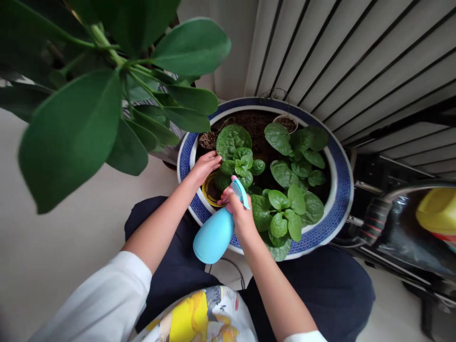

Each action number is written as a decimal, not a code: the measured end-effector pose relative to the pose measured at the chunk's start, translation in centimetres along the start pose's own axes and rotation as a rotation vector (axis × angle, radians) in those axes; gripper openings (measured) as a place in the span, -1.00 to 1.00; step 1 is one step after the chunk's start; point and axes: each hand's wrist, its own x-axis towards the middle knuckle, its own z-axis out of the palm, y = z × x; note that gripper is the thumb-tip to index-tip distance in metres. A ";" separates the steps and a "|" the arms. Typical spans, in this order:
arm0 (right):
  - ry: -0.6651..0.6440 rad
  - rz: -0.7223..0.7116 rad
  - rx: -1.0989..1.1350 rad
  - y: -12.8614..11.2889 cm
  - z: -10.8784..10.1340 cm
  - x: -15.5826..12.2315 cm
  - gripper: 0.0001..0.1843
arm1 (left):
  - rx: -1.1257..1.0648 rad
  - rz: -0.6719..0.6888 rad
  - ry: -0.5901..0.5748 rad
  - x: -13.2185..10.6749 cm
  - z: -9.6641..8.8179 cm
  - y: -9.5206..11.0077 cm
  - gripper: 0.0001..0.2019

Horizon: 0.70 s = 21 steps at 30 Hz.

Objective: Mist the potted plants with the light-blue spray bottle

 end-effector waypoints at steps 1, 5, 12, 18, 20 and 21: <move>-0.007 0.029 0.005 -0.1 0.0 -0.1 -0.44 | 0.001 0.012 0.001 0.0 0.1 0.0 -0.79; -0.028 0.083 0.021 -0.3 -0.1 -0.4 -0.46 | -0.028 0.034 -0.013 -0.1 0.7 0.2 -0.83; -0.149 -0.118 0.027 -0.1 -0.6 0.4 -0.56 | -0.079 -0.025 0.032 -0.8 1.9 1.0 -0.97; -0.104 -0.083 0.034 0.2 -0.9 1.1 -0.59 | -0.076 -0.032 0.033 -0.6 1.5 0.6 -0.94; -0.085 -0.017 0.083 0.3 -0.9 1.2 -0.53 | -0.076 -0.027 0.028 -0.7 1.4 0.7 -0.95; -0.074 0.008 0.102 0.4 -0.9 1.2 -0.50 | -0.072 -0.028 0.031 -0.7 1.4 0.7 -0.95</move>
